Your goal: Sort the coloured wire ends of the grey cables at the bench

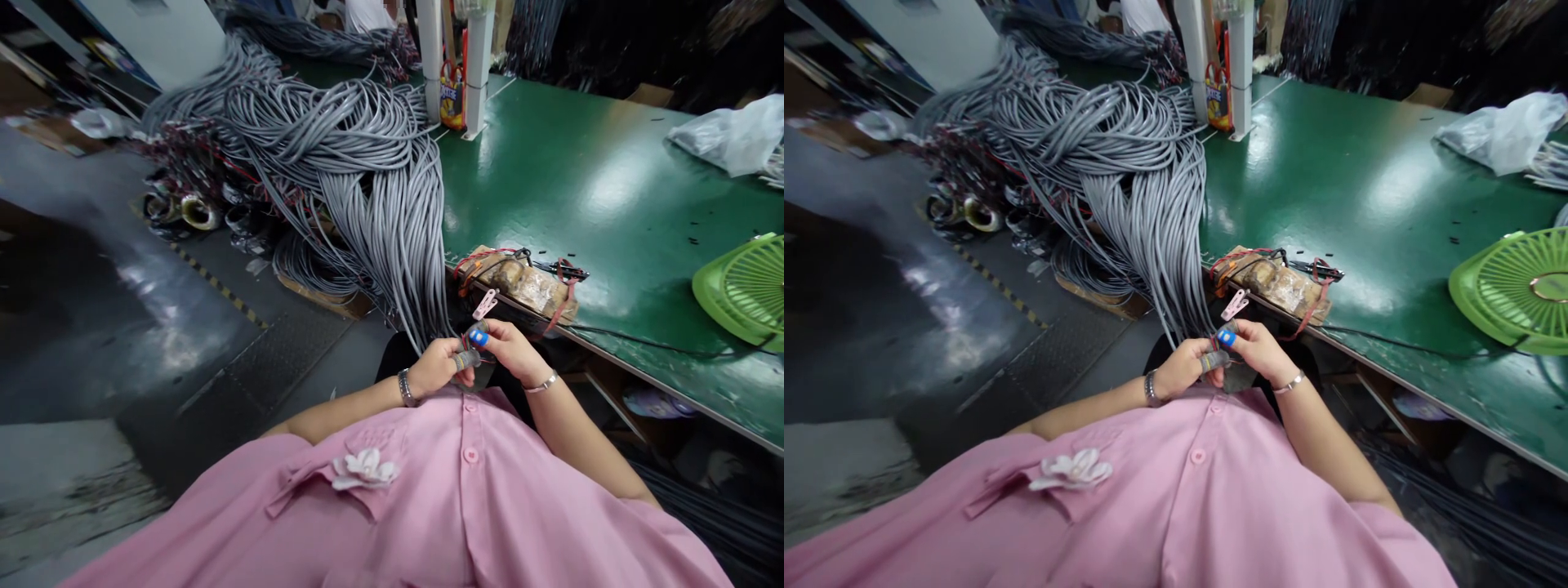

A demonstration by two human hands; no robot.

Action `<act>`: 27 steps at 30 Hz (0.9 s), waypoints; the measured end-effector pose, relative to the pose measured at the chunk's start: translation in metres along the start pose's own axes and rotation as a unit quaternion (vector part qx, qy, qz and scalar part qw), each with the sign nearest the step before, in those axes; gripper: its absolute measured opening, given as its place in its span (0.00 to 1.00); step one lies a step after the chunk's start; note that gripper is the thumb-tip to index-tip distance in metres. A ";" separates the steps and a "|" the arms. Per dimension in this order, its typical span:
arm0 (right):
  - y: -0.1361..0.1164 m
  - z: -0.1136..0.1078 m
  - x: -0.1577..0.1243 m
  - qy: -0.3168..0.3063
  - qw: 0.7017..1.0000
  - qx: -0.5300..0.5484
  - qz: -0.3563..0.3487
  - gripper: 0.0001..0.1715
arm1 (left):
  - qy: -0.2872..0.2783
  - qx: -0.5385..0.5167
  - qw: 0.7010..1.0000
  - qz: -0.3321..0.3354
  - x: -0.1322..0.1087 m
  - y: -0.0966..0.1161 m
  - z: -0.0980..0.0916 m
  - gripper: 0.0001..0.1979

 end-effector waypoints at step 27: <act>0.011 -0.001 -0.008 0.120 0.991 0.055 -0.024 0.18 | 0.109 -0.064 0.987 0.096 -0.002 0.004 -0.022 0.21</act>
Point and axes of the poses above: each hand's wrist, its own x-axis towards the middle knuckle, its own z-axis out of the palm, y = z × x, the point moved 8 cm from there along x, towards the middle knuckle, and after that the axes turned 8 degrees about -y, right-handed, at the moved point
